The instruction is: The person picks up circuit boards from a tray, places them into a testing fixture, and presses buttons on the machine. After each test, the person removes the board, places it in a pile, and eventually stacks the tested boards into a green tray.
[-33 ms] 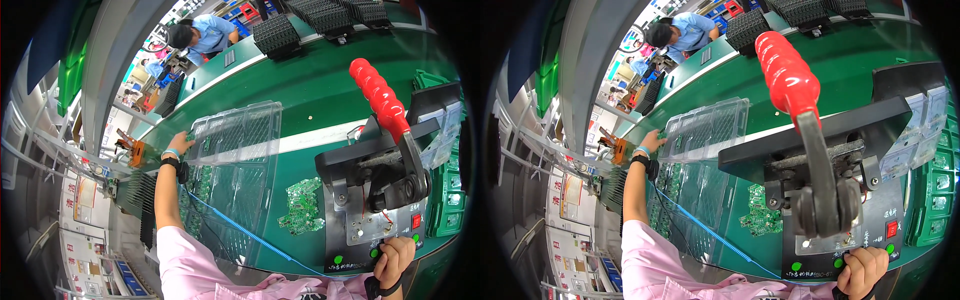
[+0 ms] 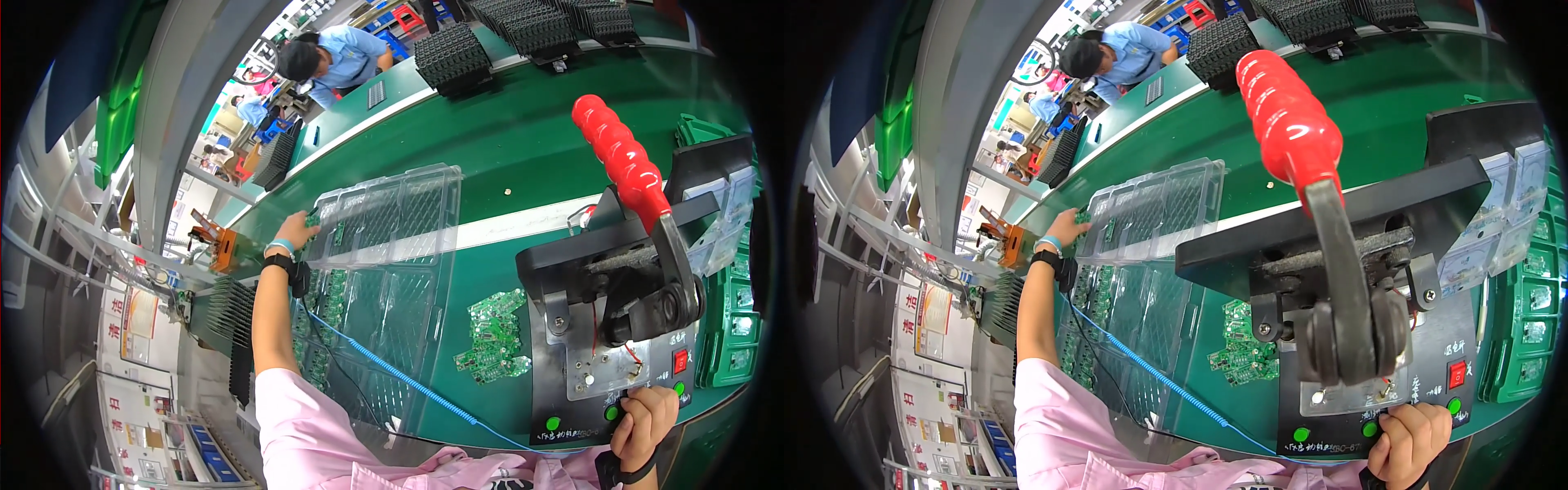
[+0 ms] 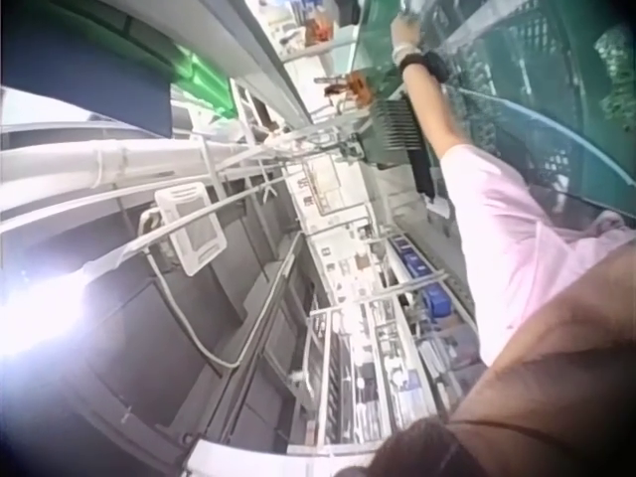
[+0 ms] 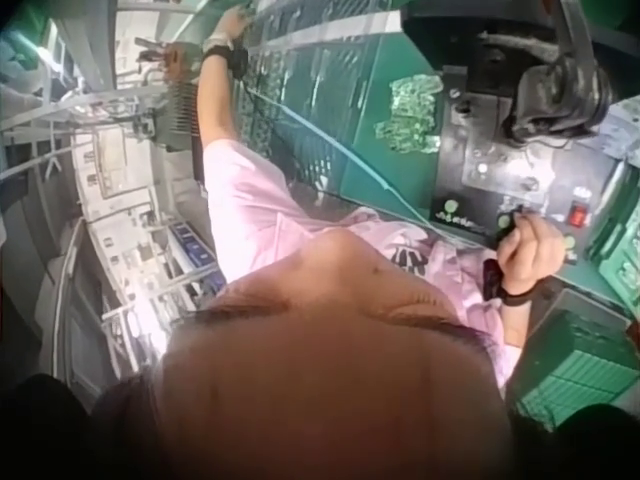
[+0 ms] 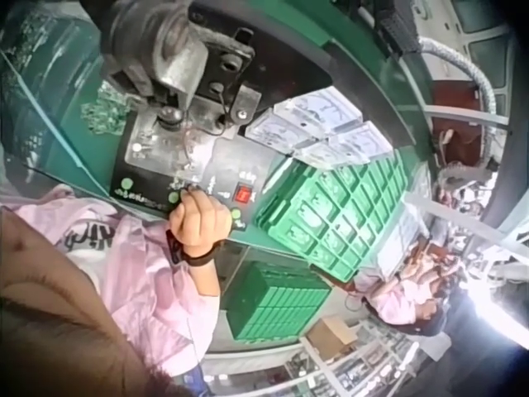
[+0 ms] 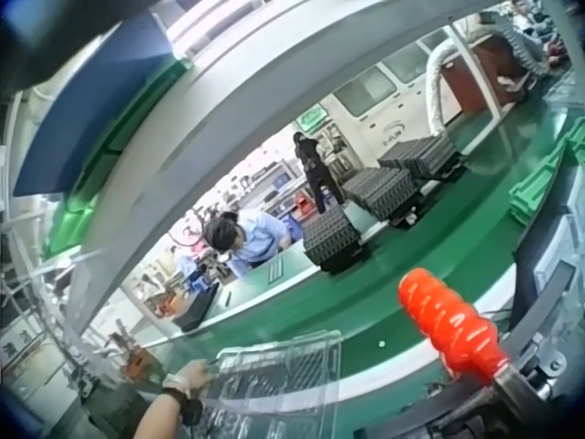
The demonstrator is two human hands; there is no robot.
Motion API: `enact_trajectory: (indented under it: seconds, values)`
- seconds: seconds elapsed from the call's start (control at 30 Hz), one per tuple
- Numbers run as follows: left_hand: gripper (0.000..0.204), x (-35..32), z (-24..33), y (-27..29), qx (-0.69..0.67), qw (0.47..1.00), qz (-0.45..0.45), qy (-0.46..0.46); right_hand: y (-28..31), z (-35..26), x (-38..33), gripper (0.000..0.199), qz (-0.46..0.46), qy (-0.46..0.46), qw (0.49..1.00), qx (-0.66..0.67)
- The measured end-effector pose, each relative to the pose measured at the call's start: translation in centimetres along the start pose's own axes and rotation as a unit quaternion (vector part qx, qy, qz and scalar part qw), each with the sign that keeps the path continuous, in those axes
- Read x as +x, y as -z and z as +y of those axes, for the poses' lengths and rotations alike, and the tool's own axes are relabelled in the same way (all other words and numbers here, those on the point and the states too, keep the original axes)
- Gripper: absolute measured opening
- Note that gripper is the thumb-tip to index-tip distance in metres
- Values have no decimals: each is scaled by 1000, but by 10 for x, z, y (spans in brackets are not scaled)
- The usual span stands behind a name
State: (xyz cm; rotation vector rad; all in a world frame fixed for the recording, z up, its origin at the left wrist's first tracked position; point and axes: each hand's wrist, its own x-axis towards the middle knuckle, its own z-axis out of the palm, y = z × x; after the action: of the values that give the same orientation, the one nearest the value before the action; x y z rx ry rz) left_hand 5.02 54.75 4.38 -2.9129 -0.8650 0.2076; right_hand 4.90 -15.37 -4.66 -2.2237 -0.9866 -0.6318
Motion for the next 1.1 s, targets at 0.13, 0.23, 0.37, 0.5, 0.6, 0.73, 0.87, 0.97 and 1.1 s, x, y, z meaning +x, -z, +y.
enact_trajectory:
  seconds: [0.13,0.23,0.37,0.5,0.6,0.73,0.87,0.97,1.1]
  values:
    - [64,13,15,-1,-17,1000,19,-5,-1,3,-2,13,3,17,1000,8]
    - [66,24,22,-11,-29,999,-37,17,-1,0,2,13,6,8,1000,8]
    - [70,30,39,-23,23,995,-81,47,-2,-1,3,13,9,-1,1000,8]
    - [70,36,41,-30,30,996,-64,63,0,0,3,13,4,5,1000,17]
    - [68,37,42,-30,40,993,-85,77,1,0,3,13,1,7,1000,21]
    - [60,22,47,-35,30,997,-23,65,0,2,4,13,13,16,1000,21]
    - [52,-12,50,-19,31,995,86,39,-2,3,9,14,34,40,998,20]
    - [44,-68,83,22,-7,988,154,11,-6,2,11,13,31,45,998,15]
    - [42,-179,122,82,-28,981,189,-38,-5,4,15,11,48,55,997,11]
